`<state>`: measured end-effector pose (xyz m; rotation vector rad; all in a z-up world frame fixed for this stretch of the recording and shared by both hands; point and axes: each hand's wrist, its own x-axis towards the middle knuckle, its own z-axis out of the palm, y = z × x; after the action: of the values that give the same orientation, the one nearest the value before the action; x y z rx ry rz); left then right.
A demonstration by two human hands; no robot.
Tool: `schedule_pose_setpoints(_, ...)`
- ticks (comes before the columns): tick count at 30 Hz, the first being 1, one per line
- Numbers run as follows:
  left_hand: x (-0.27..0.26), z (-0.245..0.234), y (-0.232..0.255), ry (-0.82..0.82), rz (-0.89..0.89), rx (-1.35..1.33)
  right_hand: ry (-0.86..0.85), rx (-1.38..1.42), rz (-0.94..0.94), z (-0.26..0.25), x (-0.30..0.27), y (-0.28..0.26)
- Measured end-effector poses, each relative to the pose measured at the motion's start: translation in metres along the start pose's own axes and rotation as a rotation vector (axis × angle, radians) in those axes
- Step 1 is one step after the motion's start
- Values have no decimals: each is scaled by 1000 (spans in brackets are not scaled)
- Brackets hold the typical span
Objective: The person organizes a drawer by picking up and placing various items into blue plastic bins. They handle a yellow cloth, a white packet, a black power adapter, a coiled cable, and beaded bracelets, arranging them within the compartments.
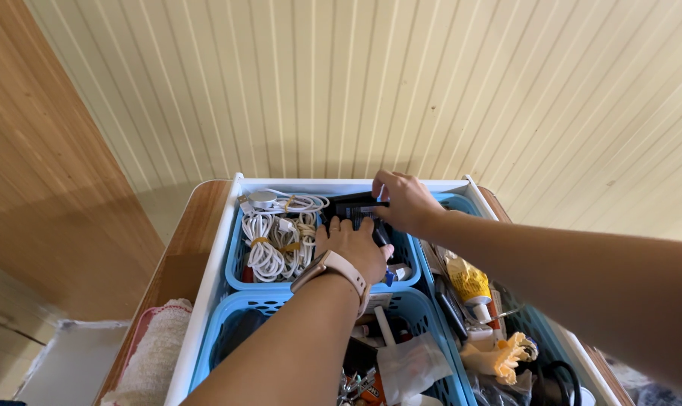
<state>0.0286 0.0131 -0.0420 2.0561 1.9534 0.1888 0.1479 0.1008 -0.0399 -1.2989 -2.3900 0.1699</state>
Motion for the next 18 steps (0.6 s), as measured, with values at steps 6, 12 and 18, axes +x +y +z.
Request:
schedule_pose_setpoints(6,5,7,-1,-1,-8,8,-111,-38,-40,7,10,19)
schedule_pose_setpoints(12,6,12,-2,7,-7,10,-426,-22,176,-21,21,2)
schedule_pose_setpoints(18,4,9,1,-9,-7,3,-33,-65,-202,-28,16,-1)
